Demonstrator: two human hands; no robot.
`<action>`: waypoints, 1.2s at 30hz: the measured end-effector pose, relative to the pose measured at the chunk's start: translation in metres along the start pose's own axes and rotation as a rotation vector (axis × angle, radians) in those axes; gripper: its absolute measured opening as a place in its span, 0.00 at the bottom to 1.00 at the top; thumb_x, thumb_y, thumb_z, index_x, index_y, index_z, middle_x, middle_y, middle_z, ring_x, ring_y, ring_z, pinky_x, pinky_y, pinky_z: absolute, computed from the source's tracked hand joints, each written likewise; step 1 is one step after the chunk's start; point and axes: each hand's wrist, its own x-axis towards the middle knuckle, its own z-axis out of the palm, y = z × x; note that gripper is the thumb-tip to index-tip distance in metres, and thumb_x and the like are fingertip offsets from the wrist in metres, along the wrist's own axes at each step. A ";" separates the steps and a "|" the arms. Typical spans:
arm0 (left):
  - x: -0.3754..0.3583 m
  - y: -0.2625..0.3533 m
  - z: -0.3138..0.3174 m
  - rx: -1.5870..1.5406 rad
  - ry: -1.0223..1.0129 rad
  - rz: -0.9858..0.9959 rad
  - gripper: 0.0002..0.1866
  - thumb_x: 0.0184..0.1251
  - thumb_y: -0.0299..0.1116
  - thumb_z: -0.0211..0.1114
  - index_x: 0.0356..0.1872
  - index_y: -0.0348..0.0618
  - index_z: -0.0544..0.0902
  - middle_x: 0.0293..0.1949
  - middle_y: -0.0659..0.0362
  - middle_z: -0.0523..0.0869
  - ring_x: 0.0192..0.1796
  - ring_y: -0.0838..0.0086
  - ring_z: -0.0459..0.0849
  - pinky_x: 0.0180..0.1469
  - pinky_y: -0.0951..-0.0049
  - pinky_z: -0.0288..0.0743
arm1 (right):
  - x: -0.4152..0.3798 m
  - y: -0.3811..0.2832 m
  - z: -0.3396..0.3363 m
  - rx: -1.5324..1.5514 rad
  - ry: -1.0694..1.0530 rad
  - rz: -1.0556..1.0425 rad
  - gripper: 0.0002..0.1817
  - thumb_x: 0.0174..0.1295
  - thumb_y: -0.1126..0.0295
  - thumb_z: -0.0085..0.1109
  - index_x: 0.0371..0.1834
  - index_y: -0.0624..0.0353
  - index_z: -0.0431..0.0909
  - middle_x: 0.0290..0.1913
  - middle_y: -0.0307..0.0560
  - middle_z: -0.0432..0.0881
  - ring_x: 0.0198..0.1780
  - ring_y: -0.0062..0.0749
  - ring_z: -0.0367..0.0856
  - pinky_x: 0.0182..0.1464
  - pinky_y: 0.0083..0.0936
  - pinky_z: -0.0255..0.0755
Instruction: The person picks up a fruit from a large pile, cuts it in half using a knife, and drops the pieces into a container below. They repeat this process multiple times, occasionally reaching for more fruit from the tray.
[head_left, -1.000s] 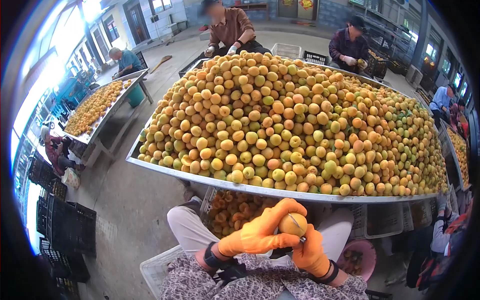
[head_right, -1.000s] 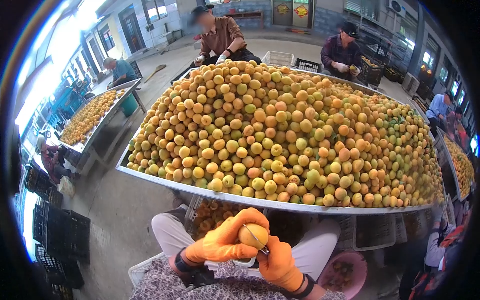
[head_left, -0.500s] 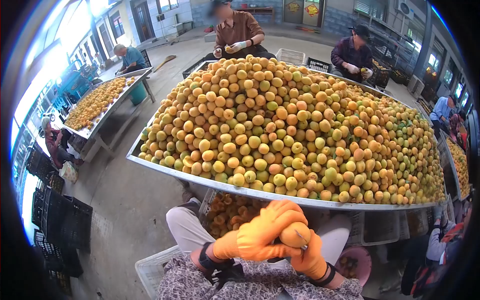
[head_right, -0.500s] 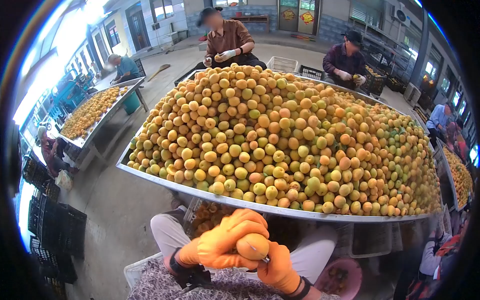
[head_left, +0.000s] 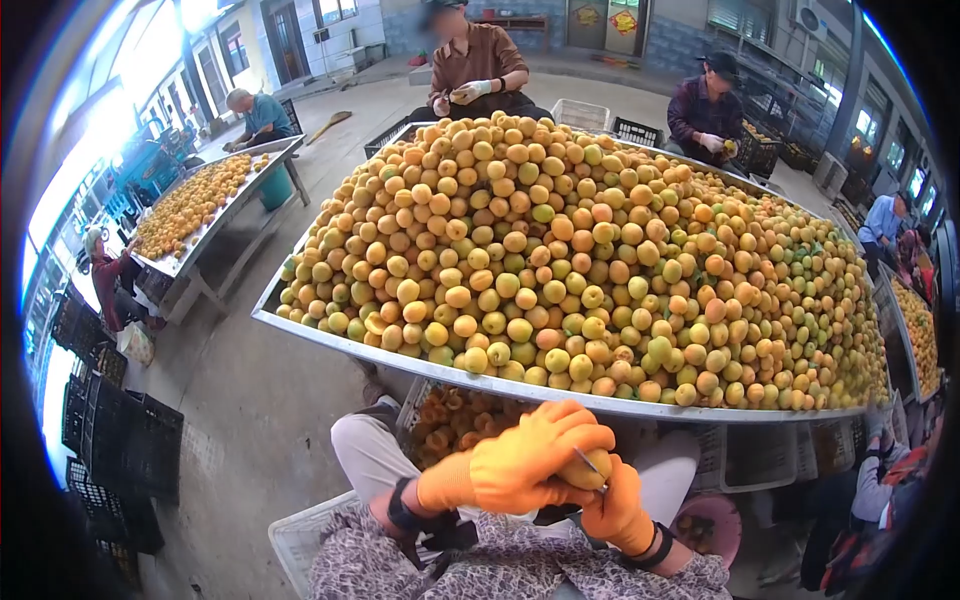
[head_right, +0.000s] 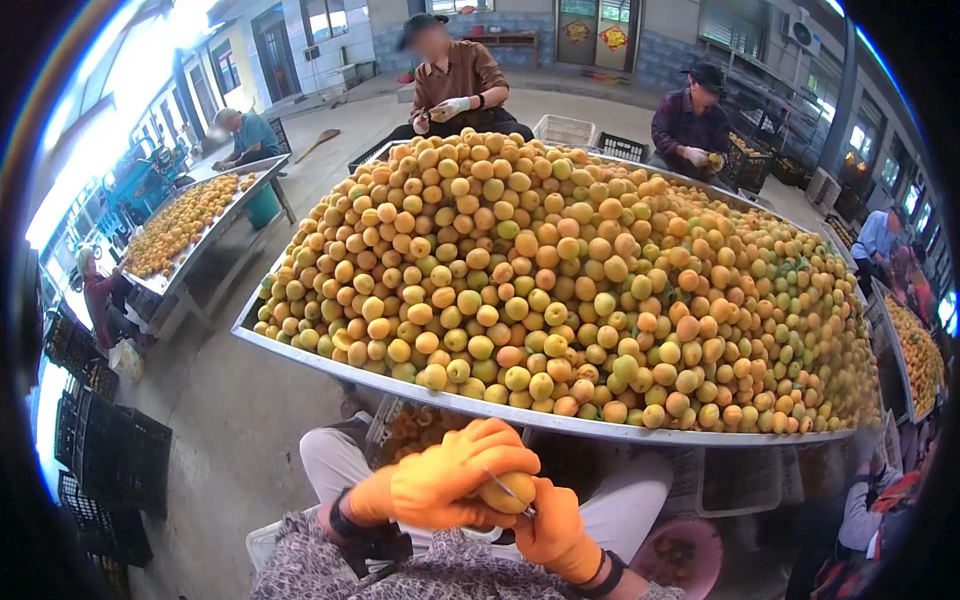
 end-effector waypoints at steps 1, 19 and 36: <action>0.003 -0.006 -0.003 -0.042 -0.049 0.010 0.35 0.47 0.39 0.80 0.58 0.42 0.74 0.48 0.53 0.78 0.52 0.57 0.75 0.53 0.58 0.70 | 0.000 0.002 0.006 0.009 0.037 -0.020 0.17 0.57 0.72 0.58 0.50 0.66 0.75 0.38 0.57 0.83 0.33 0.56 0.83 0.34 0.38 0.77; -0.008 -0.056 0.032 -0.852 0.449 -0.526 0.25 0.58 0.34 0.73 0.56 0.37 0.76 0.41 0.59 0.80 0.45 0.75 0.79 0.51 0.75 0.73 | -0.001 -0.010 -0.023 0.199 0.308 0.363 0.15 0.67 0.62 0.62 0.34 0.62 0.72 0.18 0.38 0.72 0.19 0.20 0.68 0.22 0.21 0.60; -0.017 -0.053 0.078 -0.385 0.231 -0.284 0.29 0.52 0.25 0.70 0.58 0.37 0.73 0.50 0.48 0.81 0.49 0.59 0.80 0.53 0.67 0.73 | 0.031 0.013 -0.012 -0.001 -0.030 0.045 0.32 0.55 0.61 0.73 0.62 0.60 0.74 0.56 0.57 0.78 0.49 0.53 0.81 0.51 0.35 0.77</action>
